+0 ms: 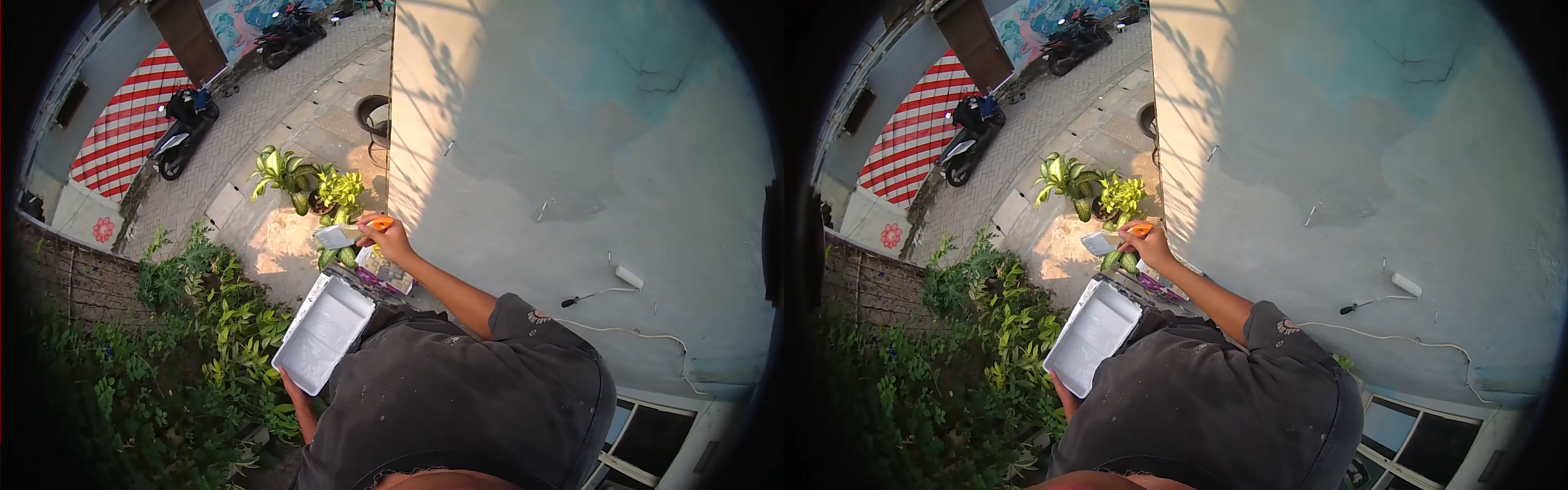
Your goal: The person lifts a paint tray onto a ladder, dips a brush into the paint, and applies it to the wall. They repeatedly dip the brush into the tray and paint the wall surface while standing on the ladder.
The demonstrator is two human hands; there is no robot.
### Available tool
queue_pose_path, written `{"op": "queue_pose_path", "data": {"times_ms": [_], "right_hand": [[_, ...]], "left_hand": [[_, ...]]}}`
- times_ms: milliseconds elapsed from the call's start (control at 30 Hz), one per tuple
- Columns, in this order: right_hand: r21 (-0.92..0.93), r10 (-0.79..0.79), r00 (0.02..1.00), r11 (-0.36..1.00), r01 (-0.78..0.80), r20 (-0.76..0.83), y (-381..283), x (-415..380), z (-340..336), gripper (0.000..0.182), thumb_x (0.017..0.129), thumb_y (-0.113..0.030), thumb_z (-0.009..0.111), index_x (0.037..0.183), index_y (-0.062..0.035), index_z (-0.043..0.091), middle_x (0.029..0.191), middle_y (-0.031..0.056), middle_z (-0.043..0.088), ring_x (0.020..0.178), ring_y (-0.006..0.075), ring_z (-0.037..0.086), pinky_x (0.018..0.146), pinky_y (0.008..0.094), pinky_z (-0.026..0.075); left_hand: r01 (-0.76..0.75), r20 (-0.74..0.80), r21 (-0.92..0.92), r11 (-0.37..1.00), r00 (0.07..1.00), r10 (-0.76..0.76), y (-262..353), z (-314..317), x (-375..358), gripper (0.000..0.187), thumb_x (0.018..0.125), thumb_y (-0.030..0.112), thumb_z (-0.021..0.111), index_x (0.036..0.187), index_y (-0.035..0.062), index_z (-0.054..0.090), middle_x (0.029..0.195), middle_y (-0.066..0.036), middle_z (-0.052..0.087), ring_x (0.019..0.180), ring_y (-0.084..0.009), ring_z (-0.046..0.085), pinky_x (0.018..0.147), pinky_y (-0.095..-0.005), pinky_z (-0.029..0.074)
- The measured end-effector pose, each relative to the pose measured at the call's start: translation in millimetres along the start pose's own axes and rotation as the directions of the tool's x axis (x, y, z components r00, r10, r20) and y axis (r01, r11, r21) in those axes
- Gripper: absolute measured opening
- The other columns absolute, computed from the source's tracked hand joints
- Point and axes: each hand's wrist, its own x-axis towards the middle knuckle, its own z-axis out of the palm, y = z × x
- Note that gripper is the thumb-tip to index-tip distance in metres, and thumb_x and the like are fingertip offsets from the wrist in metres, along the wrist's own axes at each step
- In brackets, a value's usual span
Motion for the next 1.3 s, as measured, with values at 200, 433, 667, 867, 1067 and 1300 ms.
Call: {"op": "queue_pose_path", "data": {"times_ms": [200, 433, 667, 867, 1067, 1300], "right_hand": [[-0.026, -0.004, 0.999, 1.000, 0.005, 0.039, -3.9, 3.4, 4.2, 0.018, 0.096, -0.018, 0.069, 0.105, -0.0024, 0.066, 0.085, 0.0055, 0.069, 0.073, 0.0161, 0.073, 0.062, 0.0240, 0.057], [-0.004, -0.034, 0.998, 0.999, 0.035, 0.059, -53.1, 7.1, 31.1, 0.020, 0.096, -0.015, 0.068, 0.106, 0.0021, 0.063, 0.089, 0.0124, 0.070, 0.075, 0.0224, 0.074, 0.065, 0.0303, 0.060], [-0.063, -0.136, 0.979, 0.987, 0.147, 0.151, -125.0, -4.2, 54.8, 0.017, 0.096, -0.012, 0.066, 0.101, 0.0037, 0.063, 0.091, 0.0158, 0.070, 0.072, 0.0235, 0.072, 0.070, 0.0324, 0.061], [-0.306, -0.036, 0.900, 0.934, 0.185, 0.434, -154.1, -13.3, 92.8, 0.018, 0.091, -0.017, 0.072, 0.093, 0.0010, 0.068, 0.082, 0.0066, 0.069, 0.075, 0.0136, 0.067, 0.068, 0.0276, 0.053], [-0.551, 0.036, 0.763, 0.713, 0.432, 0.645, -148.2, -4.2, 119.2, 0.019, 0.092, -0.019, 0.070, 0.091, 0.0002, 0.067, 0.075, 0.0049, 0.067, 0.070, 0.0107, 0.063, 0.065, 0.0257, 0.049], [-0.613, 0.013, 0.743, 0.577, 0.541, 0.669, -133.2, 7.0, 116.0, 0.023, 0.092, -0.022, 0.070, 0.089, 0.0009, 0.067, 0.072, 0.0098, 0.066, 0.065, 0.0168, 0.062, 0.062, 0.0303, 0.048]], "left_hand": [[-0.079, -0.051, -0.020, 0.997, 0.996, 0.078, 31.6, 47.4, -34.3, 0.075, 0.099, 0.060, 0.041, 0.149, 0.0036, 0.037, 0.145, -0.016, 0.049, 0.129, -0.0326, 0.052, 0.107, -0.0440, 0.044], [-0.104, 0.006, -0.162, 0.981, 0.994, 0.107, 47.2, 71.0, -27.2, 0.070, 0.099, 0.057, 0.041, 0.146, 0.0054, 0.041, 0.137, -0.017, 0.055, 0.121, -0.0328, 0.058, 0.102, -0.0443, 0.049], [-0.077, 0.084, -0.154, 0.985, 0.992, 0.090, 75.2, 142.4, -8.1, 0.070, 0.099, 0.057, 0.043, 0.142, 0.0022, 0.045, 0.131, -0.018, 0.059, 0.116, -0.0312, 0.062, 0.100, -0.0432, 0.050], [0.037, 0.269, -0.134, 0.990, 0.963, 0.001, 95.8, 208.2, 2.8, 0.071, 0.099, 0.056, 0.043, 0.140, -0.0025, 0.046, 0.129, -0.021, 0.060, 0.114, -0.0314, 0.064, 0.098, -0.0416, 0.053], [0.104, 0.358, -0.154, 0.983, 0.933, -0.043, 102.4, 256.7, 10.7, 0.069, 0.101, 0.055, 0.040, 0.141, -0.0015, 0.045, 0.129, -0.021, 0.060, 0.113, -0.0306, 0.065, 0.099, -0.0425, 0.053], [0.099, 0.399, -0.178, 0.979, 0.917, -0.021, 107.1, 289.3, 12.0, 0.067, 0.102, 0.053, 0.038, 0.141, -0.0011, 0.044, 0.129, -0.021, 0.060, 0.114, -0.0310, 0.065, 0.099, -0.0441, 0.054]]}}
